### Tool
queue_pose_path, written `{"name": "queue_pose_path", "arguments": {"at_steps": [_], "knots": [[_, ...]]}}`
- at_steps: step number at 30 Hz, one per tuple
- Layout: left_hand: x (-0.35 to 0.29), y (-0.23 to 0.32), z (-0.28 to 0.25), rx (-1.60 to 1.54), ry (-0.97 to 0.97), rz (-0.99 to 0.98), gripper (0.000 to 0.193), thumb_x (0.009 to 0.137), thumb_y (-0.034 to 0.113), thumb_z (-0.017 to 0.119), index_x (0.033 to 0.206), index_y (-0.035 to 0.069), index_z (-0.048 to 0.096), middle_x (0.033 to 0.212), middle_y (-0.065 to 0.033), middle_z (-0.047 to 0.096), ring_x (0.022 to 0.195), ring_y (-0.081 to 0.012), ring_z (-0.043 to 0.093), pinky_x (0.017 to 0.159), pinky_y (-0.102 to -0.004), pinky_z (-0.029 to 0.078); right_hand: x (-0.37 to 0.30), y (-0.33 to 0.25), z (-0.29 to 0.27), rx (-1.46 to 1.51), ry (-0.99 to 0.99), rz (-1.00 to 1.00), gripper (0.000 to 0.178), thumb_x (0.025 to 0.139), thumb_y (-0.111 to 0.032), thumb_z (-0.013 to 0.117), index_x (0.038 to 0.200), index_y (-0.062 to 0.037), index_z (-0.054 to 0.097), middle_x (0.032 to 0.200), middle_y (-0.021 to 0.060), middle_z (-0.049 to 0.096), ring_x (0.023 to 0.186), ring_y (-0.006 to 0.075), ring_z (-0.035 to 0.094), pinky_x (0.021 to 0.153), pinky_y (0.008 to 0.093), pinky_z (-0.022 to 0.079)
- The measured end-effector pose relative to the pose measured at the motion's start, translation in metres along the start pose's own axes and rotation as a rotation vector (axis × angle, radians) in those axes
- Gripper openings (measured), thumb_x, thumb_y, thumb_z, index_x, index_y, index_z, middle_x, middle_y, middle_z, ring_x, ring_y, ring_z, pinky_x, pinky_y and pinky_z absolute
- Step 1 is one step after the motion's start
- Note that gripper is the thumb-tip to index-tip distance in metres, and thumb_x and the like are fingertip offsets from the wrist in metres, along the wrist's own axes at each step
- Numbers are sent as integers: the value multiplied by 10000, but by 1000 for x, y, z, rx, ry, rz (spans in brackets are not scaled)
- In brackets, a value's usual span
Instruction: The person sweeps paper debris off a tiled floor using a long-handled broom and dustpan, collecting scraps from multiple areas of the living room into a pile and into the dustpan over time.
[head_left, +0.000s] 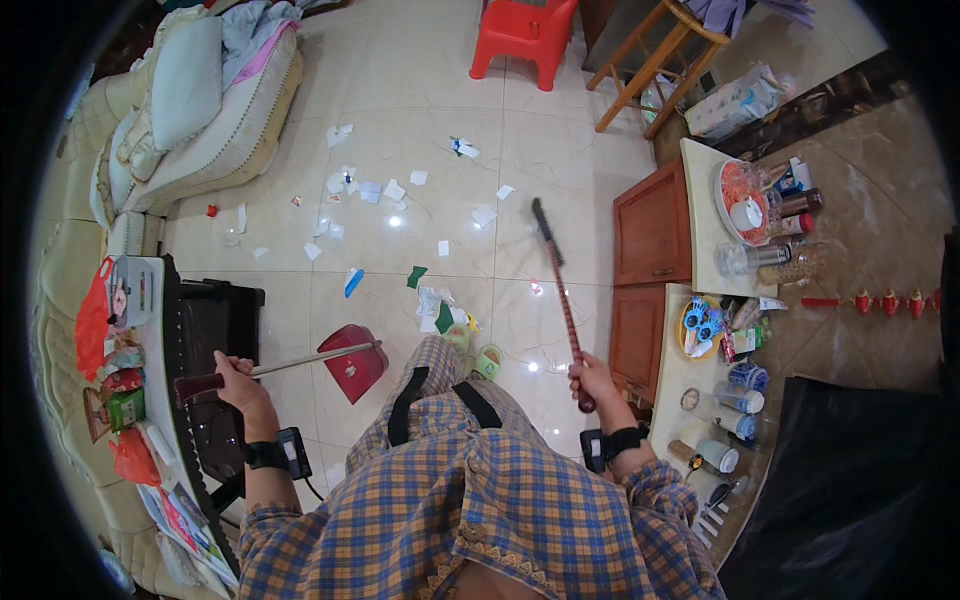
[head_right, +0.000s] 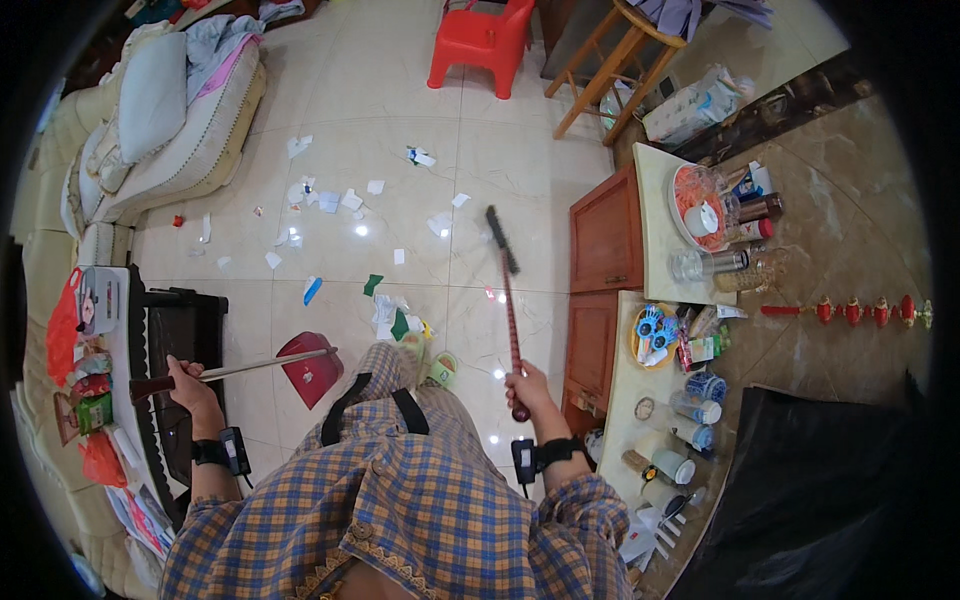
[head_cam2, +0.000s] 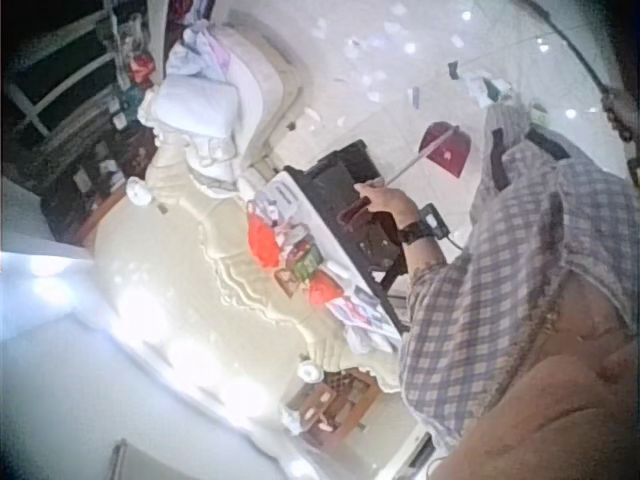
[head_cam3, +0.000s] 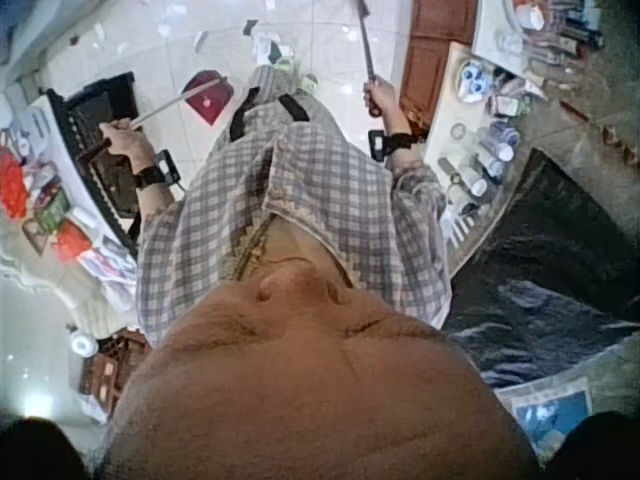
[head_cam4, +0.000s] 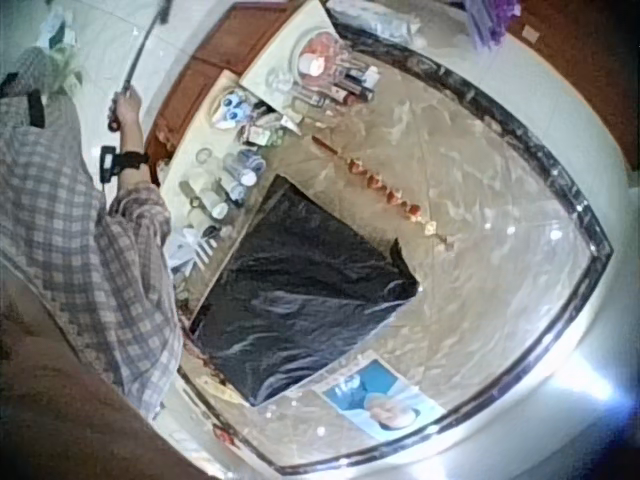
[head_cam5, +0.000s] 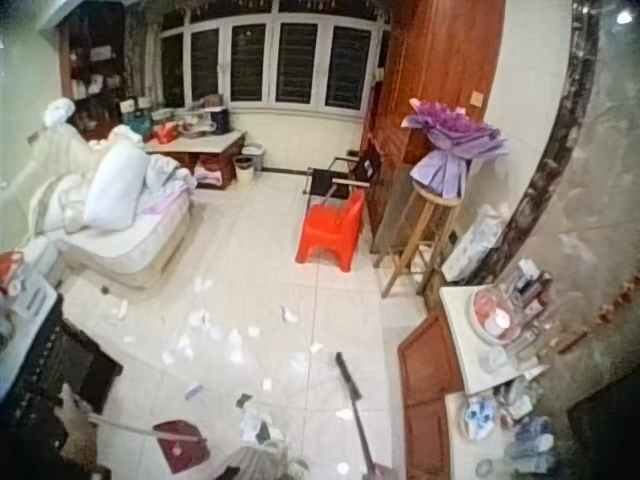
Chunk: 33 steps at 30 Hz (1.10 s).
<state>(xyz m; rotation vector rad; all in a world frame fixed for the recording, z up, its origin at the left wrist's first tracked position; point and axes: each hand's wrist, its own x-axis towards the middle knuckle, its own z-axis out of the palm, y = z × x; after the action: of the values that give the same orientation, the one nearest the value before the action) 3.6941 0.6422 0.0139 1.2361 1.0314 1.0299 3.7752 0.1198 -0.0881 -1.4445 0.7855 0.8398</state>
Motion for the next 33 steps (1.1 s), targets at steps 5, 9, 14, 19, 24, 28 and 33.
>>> {"name": "queue_pose_path", "arguments": {"at_steps": [5,9,14,19,24,28,33], "knots": [[12,-9,18,-86,62,-57,327,808,231,517,548,69,403,455,-11,382,384,-113,350,415,-242,320,48,-48,-25,-51,77,39,126,678,20,476,783,-30,427,542,53,453,405,132,446,321,273,377],[21,-18,55,-94,111,-100,332,803,236,520,542,76,392,437,-4,359,382,-111,346,411,-242,309,89,-88,-17,30,48,83,103,682,28,480,754,-28,431,543,56,453,409,136,449,325,277,378],[37,-32,97,-97,50,-113,344,819,237,481,533,83,370,424,4,321,374,-107,300,413,-241,289,116,-126,41,-164,55,95,86,702,14,466,764,-31,427,555,54,444,415,141,447,338,281,384],[46,-36,115,-119,-46,-115,325,841,206,424,552,71,365,431,-4,301,406,-108,291,476,-259,319,93,-153,82,-369,-85,174,120,711,-2,473,817,-32,426,563,37,436,403,130,435,337,278,382],[50,-43,123,-135,-37,-117,310,838,197,428,563,65,372,437,-4,307,411,-105,293,476,-253,320,65,-178,91,-395,-230,255,276,725,-25,488,998,-46,449,609,6,434,429,84,417,356,228,358],[48,-49,110,-96,27,-77,294,836,189,433,575,65,382,438,-4,320,408,-99,294,470,-251,310,62,-214,80,-268,-309,302,386,740,-71,502,1114,-37,413,652,12,454,447,68,407,362,195,333],[38,-49,81,-114,89,-54,290,836,195,441,580,67,392,434,0,319,406,-99,298,464,-250,296,101,-240,79,-448,-277,97,442,712,-12,507,1138,-56,397,637,24,465,428,95,442,344,237,365]]}}
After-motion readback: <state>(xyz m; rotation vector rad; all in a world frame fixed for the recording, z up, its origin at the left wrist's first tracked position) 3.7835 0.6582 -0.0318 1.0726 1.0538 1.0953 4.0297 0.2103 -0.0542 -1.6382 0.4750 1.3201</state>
